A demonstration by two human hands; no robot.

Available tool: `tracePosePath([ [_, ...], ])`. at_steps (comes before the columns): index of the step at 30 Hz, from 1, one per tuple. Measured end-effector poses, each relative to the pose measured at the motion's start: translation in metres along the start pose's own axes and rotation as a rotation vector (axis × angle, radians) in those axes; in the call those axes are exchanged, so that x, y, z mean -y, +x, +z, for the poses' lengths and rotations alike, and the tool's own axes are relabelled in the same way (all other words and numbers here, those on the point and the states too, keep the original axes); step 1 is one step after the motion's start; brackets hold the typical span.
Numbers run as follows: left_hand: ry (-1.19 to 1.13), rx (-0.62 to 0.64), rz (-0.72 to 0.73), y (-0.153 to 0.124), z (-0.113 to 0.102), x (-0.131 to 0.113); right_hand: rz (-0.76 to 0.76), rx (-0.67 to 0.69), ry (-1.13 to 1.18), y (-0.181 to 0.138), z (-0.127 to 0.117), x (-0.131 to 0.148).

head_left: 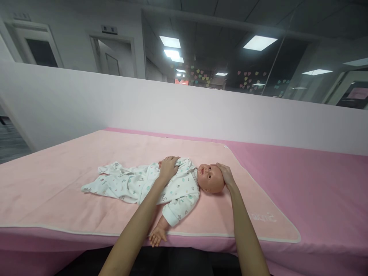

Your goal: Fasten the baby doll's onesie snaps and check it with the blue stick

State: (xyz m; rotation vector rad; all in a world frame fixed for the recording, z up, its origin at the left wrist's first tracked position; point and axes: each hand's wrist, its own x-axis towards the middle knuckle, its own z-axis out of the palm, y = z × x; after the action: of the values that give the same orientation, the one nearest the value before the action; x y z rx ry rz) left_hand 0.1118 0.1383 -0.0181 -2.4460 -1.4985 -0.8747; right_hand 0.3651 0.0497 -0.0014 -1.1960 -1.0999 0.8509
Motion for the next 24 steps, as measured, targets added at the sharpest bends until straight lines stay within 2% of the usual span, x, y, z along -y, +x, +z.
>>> tracePosePath([
  [4,-0.010,0.003,-0.002,0.000,0.000,0.000,-0.030,0.000,-0.009,0.005,-0.002,-0.006],
  [10,-0.026,0.009,-0.005,0.000,-0.001,0.000,-0.124,-0.119,-0.026,0.017,-0.007,-0.020],
  [16,-0.078,-0.032,-0.006,0.000,-0.001,-0.001,-0.014,0.024,-0.016,0.007,-0.003,-0.010],
  [22,-0.289,-0.053,-0.095,0.000,-0.004,-0.001,-0.009,-0.035,0.000,0.006,-0.001,-0.007],
  [24,-0.357,-0.060,-0.078,-0.001,-0.010,-0.005,-0.017,-0.034,0.004,0.007,-0.001,-0.007],
])
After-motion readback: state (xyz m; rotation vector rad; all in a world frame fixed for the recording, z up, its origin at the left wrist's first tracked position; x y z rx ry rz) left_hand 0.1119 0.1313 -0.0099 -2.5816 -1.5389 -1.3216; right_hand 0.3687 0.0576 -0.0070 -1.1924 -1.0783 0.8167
